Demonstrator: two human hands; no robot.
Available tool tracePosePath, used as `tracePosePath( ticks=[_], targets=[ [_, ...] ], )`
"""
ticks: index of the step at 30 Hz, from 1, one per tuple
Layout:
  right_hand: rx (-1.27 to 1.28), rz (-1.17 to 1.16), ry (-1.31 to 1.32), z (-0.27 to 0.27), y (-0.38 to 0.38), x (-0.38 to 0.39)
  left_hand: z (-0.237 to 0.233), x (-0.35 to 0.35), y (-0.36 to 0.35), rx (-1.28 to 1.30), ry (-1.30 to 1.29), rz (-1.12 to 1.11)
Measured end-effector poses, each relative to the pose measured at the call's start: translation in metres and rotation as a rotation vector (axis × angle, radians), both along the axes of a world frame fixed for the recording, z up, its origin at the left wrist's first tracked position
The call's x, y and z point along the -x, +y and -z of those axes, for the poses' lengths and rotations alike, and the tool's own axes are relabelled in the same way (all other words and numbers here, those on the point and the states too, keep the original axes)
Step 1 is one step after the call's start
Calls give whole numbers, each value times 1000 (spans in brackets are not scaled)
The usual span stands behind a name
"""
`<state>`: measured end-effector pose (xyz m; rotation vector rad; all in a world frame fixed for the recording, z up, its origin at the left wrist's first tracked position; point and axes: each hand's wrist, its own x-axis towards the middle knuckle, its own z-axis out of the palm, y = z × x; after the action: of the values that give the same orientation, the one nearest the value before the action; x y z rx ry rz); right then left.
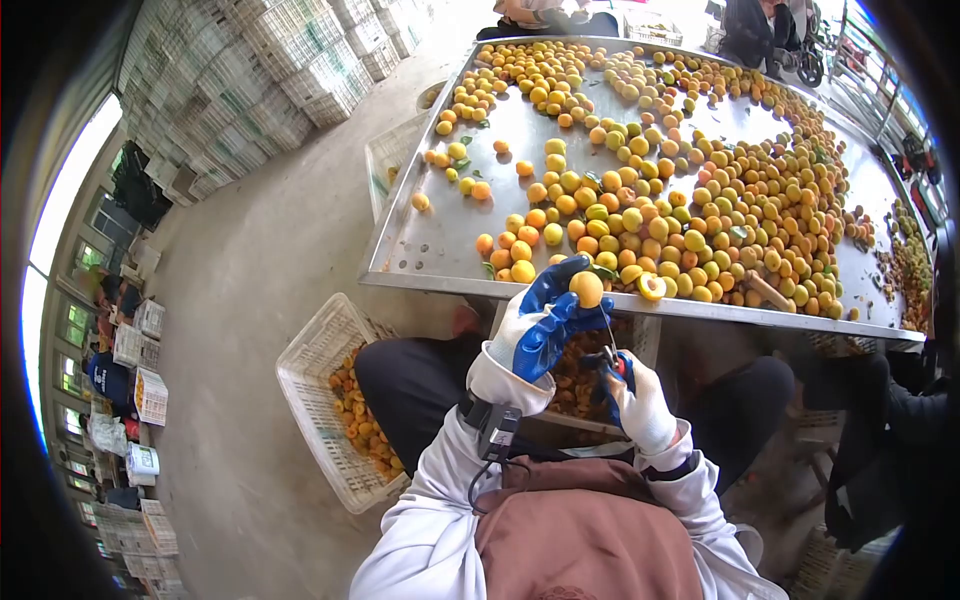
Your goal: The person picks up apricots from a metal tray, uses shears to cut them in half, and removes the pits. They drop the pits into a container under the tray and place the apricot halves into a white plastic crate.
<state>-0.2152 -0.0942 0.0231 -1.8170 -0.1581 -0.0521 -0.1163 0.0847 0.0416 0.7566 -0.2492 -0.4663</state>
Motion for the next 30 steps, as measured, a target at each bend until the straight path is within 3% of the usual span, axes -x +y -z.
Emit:
tracePosePath(
  ticks=[6, 13, 16, 19, 22, 23, 26, 29, 30],
  targets=[
    [-33, -49, 117, -6, 1, 7, 3, 9, -2, -4, -43, 53],
    [41, -12, -9, -2, 3, 11, -2, 15, -3, -20, 4, 75],
    [90, 29, -6, -2, 2, 11, -2, 17, -6, -153, -100, 30],
    [85, 44, -31, 0, 0, 7, -8, 20, -10, -244, -276, -25],
    [26, 23, 34, -3, -5, 3, -12, 24, -10, -735, -768, -179],
    [28, -33, 63, -2, -10, 3, -8, 24, -11, -734, -768, -179],
    [-10, -75, 70, 4, -10, 5, -7, 28, -16, -195, -385, -35],
    [19, -58, 46, 6, -8, 11, 27, 20, -17, -194, -302, -63],
    [84, -59, 45, 7, -8, 12, 23, 17, -11, -331, -385, 20]
  ],
)
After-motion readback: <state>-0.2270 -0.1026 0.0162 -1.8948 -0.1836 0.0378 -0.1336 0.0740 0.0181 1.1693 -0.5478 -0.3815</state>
